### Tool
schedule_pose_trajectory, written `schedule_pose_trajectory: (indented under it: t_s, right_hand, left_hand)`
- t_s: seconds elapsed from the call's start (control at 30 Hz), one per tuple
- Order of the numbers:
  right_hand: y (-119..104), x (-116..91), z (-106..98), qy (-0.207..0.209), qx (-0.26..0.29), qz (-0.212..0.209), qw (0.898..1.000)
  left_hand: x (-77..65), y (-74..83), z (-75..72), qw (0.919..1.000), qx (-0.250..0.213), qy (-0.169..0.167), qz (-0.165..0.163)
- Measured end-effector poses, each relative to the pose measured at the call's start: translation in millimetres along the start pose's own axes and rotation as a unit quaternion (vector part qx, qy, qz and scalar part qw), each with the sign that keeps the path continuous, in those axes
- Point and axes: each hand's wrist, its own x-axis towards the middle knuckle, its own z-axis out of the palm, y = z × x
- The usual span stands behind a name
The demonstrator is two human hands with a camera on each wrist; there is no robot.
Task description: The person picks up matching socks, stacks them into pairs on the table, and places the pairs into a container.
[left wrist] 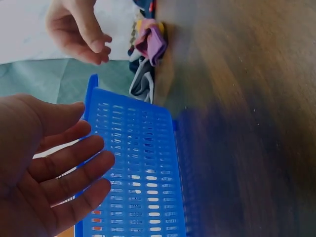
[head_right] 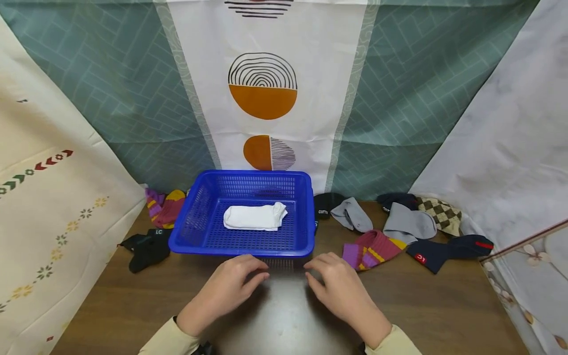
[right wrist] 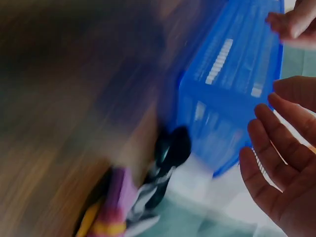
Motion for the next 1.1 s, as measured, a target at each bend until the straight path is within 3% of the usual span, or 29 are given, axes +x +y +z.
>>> schedule_pose_trajectory:
  t_s: [0.1, 0.17, 0.3, 0.4, 0.63, 1.1]
  right_hand:
    - [21, 1, -4, 0.02, -0.016, 0.046, 0.999]
    - [38, 2, -5, 0.013, -0.025, 0.088, 0.996]
    - [66, 2, -4, -0.065, -0.049, 0.168, 0.982]
    - [78, -2, 3, -0.115, -0.056, 0.193, 0.973]
    - [81, -10, 20, -0.152, -0.067, 0.201, 0.965]
    - [61, -25, 25, -0.092, -0.133, 0.167, 0.973]
  left_hand:
    - [-0.6, -2.5, -0.2, 0.9999, -0.002, -0.01, -0.005]
    - [-0.3, -3.5, 1.7, 0.9997, -0.003, -0.022, -0.009]
    - [0.1, -5.0, 6.3, 0.9989, 0.0, -0.046, -0.01]
    - [-0.4, -4.7, 9.0, 0.9983, 0.001, -0.057, -0.003]
    - [-3.1, -3.2, 16.7, 0.9968, 0.004, -0.08, 0.002]
    - [-4.5, -2.1, 27.7, 0.9953, 0.001, -0.097, 0.009]
